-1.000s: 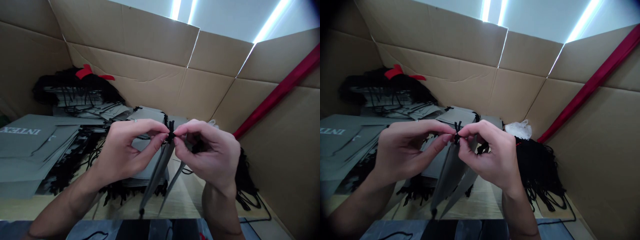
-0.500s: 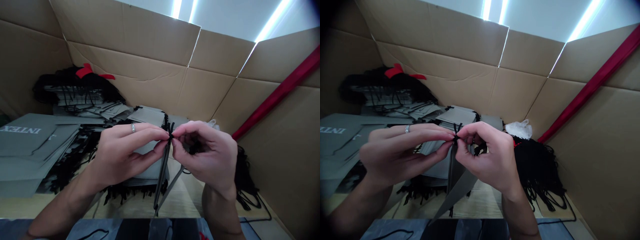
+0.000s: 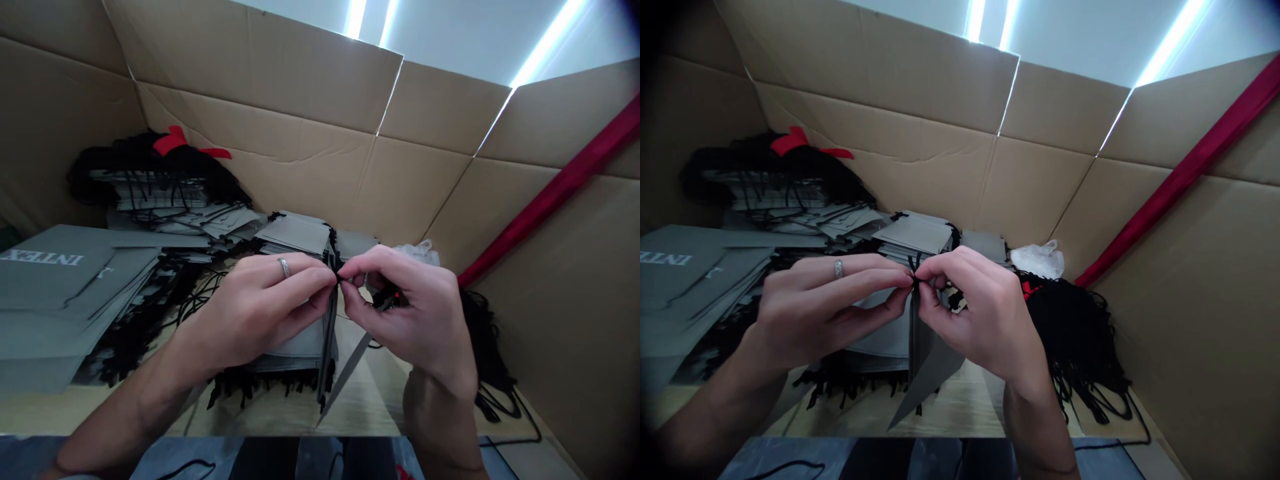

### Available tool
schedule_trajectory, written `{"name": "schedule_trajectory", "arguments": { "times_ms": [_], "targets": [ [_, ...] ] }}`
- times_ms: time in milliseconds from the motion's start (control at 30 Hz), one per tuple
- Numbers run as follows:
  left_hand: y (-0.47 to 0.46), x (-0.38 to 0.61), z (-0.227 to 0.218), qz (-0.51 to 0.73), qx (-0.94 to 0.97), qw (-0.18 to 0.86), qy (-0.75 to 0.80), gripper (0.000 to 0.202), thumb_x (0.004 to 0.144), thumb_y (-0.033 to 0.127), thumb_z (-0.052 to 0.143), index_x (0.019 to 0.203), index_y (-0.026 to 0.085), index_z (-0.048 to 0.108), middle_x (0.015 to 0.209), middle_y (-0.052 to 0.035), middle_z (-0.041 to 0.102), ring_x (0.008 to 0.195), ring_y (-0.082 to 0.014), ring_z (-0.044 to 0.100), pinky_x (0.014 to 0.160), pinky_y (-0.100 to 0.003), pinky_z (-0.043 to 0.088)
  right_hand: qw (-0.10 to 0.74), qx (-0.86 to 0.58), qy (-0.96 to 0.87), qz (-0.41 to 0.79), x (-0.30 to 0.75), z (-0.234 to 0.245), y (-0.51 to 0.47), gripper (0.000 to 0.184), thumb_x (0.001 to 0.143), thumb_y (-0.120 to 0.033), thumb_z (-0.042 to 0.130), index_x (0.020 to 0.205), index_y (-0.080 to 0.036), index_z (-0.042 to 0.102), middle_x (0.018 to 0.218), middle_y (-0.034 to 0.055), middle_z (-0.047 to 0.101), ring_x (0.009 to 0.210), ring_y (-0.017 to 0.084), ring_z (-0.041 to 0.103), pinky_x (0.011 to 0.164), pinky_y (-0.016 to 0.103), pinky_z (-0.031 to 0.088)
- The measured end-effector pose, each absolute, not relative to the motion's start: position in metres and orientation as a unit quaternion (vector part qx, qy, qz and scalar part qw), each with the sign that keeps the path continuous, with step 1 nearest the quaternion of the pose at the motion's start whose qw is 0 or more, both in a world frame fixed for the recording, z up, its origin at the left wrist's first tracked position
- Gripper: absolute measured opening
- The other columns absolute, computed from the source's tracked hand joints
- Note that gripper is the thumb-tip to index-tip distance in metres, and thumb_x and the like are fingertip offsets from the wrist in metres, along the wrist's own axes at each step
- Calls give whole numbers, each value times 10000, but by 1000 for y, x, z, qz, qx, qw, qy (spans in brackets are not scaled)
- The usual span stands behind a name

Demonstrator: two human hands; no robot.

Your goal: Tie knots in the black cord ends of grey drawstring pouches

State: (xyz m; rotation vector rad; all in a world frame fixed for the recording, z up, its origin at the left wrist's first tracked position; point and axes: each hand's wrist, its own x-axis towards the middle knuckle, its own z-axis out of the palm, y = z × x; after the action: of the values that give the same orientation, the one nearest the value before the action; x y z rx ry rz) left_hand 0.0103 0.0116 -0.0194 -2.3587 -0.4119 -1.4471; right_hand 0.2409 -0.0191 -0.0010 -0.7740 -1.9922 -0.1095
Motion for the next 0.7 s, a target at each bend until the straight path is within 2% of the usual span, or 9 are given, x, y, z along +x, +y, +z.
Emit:
{"name": "schedule_trajectory", "arguments": {
  "times_ms": [133, 367, 500, 600, 700],
  "targets": [
    [15, 4, -18, -485, -851, 155, -125, 79, 1076, 153, 783, 1135, 187, 742, 1042, -14, 863, 854, -134, 847, 772, -214, 633, 457, -299, -838, -24, 248, 2, -17, 167, 961, -60, 768, 1039, -207, 781, 913, -25, 780, 778, 91, 694, 763, 204, 606],
    [20, 3, -11, -487, -865, 88, -82, 153, 979, 103, 818, 1024, 231, 747, 897, 28, 860, 717, -111, 819, 658, -167, 608, 441, -293, -847, 55, 248, 5, -15, 208, 790, -2, 755, 903, -176, 770, 797, -72, 735, 646, 35, 565, 611, 147, 485],
    [22, 6, -7, -514, -855, -33, -63, 176, 918, 93, 861, 945, 235, 761, 818, 30, 837, 654, -101, 789, 644, -147, 628, 468, -289, -818, 166, 242, 5, -14, 205, 738, 6, 750, 854, -162, 764, 718, -80, 687, 594, 25, 515, 532, 119, 433],
    [29, 7, -6, -518, -844, -129, -43, 222, 857, 60, 874, 923, 249, 778, 788, 22, 835, 661, -134, 807, 653, -178, 665, 481, -273, -787, 273, 238, 4, -13, 197, 741, 7, 759, 849, -157, 756, 677, -79, 653, 539, 26, 502, 472, 116, 407],
    [37, 8, -7, -520, -835, -178, -28, 255, 814, 34, 853, 931, 251, 787, 786, 18, 837, 657, -156, 812, 615, -201, 663, 491, -286, -764, 307, 236, 5, -13, 174, 761, -9, 778, 849, -158, 754, 652, -80, 638, 514, 30, 504, 455, 120, 403]
  ]
}}
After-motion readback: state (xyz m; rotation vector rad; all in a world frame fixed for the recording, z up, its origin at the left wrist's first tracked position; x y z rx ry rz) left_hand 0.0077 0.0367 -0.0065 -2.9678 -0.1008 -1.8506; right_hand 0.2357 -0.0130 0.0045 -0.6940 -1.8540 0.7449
